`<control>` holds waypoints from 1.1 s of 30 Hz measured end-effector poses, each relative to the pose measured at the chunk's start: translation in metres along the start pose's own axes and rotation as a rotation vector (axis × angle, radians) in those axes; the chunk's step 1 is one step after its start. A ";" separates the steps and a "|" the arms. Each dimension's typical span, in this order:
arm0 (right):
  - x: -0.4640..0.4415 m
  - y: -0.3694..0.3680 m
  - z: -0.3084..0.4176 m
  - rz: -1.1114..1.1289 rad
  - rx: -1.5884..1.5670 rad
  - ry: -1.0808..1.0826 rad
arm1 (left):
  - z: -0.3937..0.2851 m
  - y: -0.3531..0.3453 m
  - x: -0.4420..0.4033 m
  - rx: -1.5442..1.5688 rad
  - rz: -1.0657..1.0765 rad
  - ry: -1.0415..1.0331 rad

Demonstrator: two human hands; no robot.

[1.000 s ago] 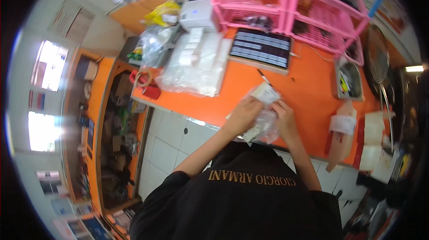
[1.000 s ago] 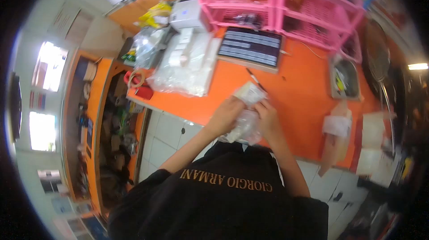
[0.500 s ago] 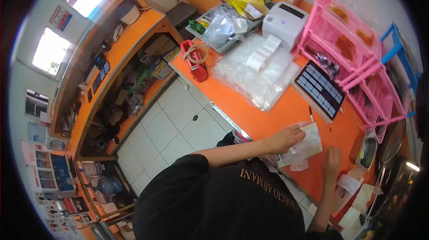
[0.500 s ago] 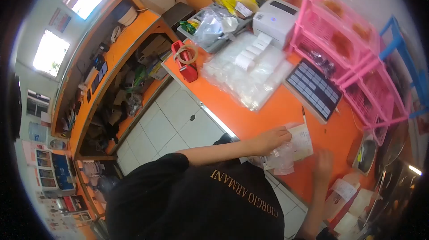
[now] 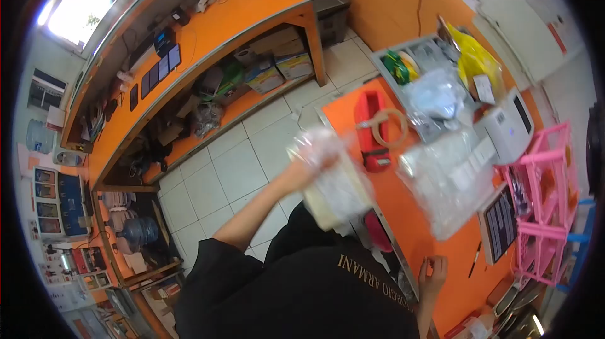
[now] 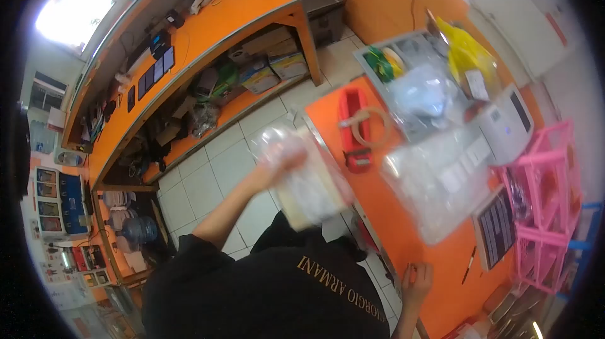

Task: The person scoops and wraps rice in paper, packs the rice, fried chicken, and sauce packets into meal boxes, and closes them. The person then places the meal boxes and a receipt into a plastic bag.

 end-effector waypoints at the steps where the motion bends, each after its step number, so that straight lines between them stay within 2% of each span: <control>1: -0.014 -0.006 0.011 0.001 0.001 0.013 | 0.001 0.046 -0.007 -0.033 -0.180 -0.001; 3: -0.026 -0.024 0.024 0.149 -0.045 -0.056 | 0.022 0.145 -0.026 -0.133 -0.490 -0.076; 4: -0.032 -0.028 0.032 0.147 -0.047 -0.064 | 0.032 0.201 -0.047 -0.060 -0.593 -0.125; 7: -0.034 -0.035 0.039 0.253 -0.063 -0.188 | 0.017 0.352 -0.110 -0.378 -0.607 -0.180; 9: -0.027 -0.039 0.037 0.321 0.014 -0.247 | 0.028 0.440 -0.153 -0.941 -0.544 -0.541; 10: -0.019 -0.040 0.033 0.317 0.018 -0.248 | 0.023 0.452 -0.163 -0.936 -0.545 -0.545; 11: -0.007 -0.044 0.028 0.354 0.050 -0.258 | 0.026 0.477 -0.176 -1.038 -0.618 -0.126; 13: -0.003 -0.059 0.037 0.388 0.068 -0.271 | 0.044 0.527 -0.189 -1.126 -0.674 0.296; 15: -0.007 -0.065 0.049 0.492 -0.016 -0.304 | 0.073 0.592 -0.179 -0.676 -1.309 0.150; 16: -0.013 -0.065 0.053 0.490 -0.009 -0.310 | 0.075 0.588 -0.174 -0.721 -1.399 0.050; 17: -0.019 -0.068 0.056 0.513 -0.006 -0.346 | 0.075 0.577 -0.171 -0.861 -1.350 -0.085; 18: -0.023 -0.073 0.060 0.533 -0.005 -0.396 | 0.088 0.572 -0.170 -0.994 -1.281 -0.230; 19: -0.027 -0.080 0.057 0.499 0.055 -0.309 | 0.115 0.569 -0.172 -1.108 -1.078 -0.379; 20: -0.027 -0.087 0.049 0.455 0.133 -0.262 | 0.129 0.526 -0.160 -0.974 -0.931 -0.243; 21: -0.037 -0.084 0.051 0.208 0.079 -0.175 | 0.143 0.478 -0.148 -0.843 -0.802 -0.095; 22: -0.044 -0.076 0.047 0.174 0.075 -0.152 | 0.190 0.466 -0.141 -0.837 -0.645 0.163; 23: -0.031 -0.069 0.029 0.126 0.272 -0.269 | 0.212 0.429 -0.112 -0.767 -0.730 -0.010; 24: -0.043 -0.046 0.026 0.027 0.325 -0.394 | 0.233 0.388 -0.080 -0.706 -0.795 -0.188; 25: -0.039 -0.034 0.004 -0.065 0.398 -0.486 | 0.307 0.382 -0.042 -0.977 -0.806 -0.135; 26: -0.021 -0.026 -0.025 -0.177 0.577 -0.466 | 0.384 0.365 -0.002 -1.098 -0.713 0.244; 27: -0.014 -0.011 -0.046 -0.227 0.598 -0.586 | 0.428 0.316 0.043 -1.048 -0.499 0.518; 28: -0.007 0.002 -0.067 -0.259 0.677 -0.659 | 0.450 0.259 0.086 -0.978 -0.287 0.688; 29: 0.002 0.009 -0.089 -0.287 0.746 -0.721 | 0.456 0.209 0.111 -0.897 -0.133 0.729; 31: 0.034 0.012 -0.158 -0.317 0.715 -0.907 | 0.446 0.132 0.131 -0.769 0.078 0.712; 33: 0.049 0.006 -0.211 -0.281 0.689 -1.006 | 0.422 0.092 0.118 -0.691 0.189 0.645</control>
Point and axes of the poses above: each hand's wrist, its own x-axis away from the middle knuckle, its own y-axis out of the back of the hand, z = x × y, the point moved 6 cm from there along -x, towards the middle knuckle, and after that the axes turned 9 degrees about x, right-handed, at the moved point
